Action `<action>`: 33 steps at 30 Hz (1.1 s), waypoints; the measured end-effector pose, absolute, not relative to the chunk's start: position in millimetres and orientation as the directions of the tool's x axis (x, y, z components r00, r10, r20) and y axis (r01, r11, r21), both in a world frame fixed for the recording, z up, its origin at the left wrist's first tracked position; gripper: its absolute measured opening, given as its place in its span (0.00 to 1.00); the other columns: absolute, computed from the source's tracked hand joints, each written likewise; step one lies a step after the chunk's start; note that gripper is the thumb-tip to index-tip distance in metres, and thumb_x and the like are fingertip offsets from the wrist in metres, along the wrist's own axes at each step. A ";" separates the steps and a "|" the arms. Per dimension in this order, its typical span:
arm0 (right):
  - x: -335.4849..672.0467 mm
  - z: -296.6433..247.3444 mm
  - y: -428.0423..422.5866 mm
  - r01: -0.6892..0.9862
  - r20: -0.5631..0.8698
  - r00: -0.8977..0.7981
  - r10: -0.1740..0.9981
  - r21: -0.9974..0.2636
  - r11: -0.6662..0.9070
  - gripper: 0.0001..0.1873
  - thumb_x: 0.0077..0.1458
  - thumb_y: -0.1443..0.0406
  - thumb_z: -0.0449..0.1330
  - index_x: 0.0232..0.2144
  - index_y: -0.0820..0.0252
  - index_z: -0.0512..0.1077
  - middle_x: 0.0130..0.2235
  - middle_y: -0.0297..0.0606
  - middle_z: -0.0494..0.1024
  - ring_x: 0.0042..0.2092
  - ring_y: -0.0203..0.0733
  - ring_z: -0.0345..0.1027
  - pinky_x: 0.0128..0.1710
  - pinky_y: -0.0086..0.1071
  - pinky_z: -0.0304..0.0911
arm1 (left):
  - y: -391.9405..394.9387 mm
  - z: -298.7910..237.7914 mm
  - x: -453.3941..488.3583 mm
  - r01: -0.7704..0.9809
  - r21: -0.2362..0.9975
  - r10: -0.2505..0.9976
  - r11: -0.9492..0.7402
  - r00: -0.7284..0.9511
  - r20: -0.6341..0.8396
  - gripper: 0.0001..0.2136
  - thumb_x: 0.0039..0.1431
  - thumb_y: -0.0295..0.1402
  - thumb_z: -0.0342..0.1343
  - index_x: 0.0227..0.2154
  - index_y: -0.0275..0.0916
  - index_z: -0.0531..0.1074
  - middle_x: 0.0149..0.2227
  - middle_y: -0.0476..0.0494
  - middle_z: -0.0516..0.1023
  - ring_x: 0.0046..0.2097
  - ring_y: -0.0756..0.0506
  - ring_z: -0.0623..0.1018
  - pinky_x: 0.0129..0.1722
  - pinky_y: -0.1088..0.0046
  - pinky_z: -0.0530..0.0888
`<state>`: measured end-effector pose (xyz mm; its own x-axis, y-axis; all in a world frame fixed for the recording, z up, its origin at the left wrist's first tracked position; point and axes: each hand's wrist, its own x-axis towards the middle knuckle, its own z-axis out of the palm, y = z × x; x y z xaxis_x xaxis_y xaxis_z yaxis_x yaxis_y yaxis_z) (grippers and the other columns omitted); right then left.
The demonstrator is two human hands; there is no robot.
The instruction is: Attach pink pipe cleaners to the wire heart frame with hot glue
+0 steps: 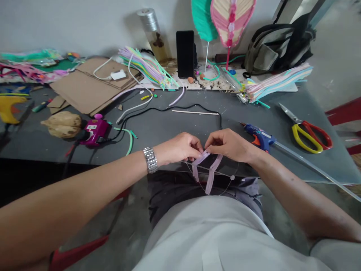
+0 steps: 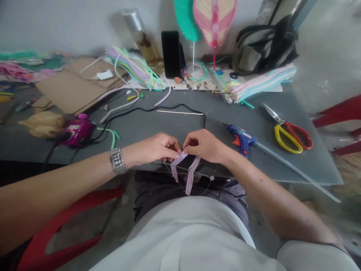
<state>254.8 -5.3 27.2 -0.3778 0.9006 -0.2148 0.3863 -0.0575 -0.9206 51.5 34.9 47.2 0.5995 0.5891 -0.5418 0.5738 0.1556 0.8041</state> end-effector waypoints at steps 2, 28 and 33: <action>256.8 27.8 -7.9 0.400 -0.197 -0.346 0.918 -0.916 -0.046 0.09 0.49 0.61 0.63 0.28 0.61 0.77 0.25 0.32 0.76 0.27 0.34 0.64 0.28 0.28 0.58 | 33.7 46.9 53.0 0.557 0.807 0.594 0.195 0.588 -0.549 0.05 0.44 0.30 0.63 0.27 0.37 0.79 0.24 0.49 0.76 0.26 0.50 0.73 0.26 0.75 0.66; 259.9 33.5 -22.2 0.480 -0.168 -0.352 0.921 -0.877 0.024 0.08 0.53 0.62 0.62 0.27 0.61 0.75 0.26 0.32 0.75 0.29 0.34 0.64 0.30 0.29 0.58 | 13.5 43.3 58.6 0.523 0.789 0.600 0.323 0.531 -0.598 0.05 0.44 0.32 0.64 0.25 0.36 0.78 0.23 0.49 0.75 0.26 0.51 0.71 0.25 0.76 0.63; 261.2 33.4 -23.5 0.466 -0.167 -0.347 0.923 -0.885 0.015 0.08 0.53 0.62 0.62 0.27 0.61 0.75 0.26 0.32 0.76 0.29 0.34 0.64 0.30 0.29 0.58 | 13.8 41.6 58.8 0.510 0.787 0.593 0.347 0.530 -0.606 0.05 0.44 0.32 0.65 0.25 0.36 0.78 0.23 0.48 0.76 0.26 0.51 0.71 0.26 0.75 0.64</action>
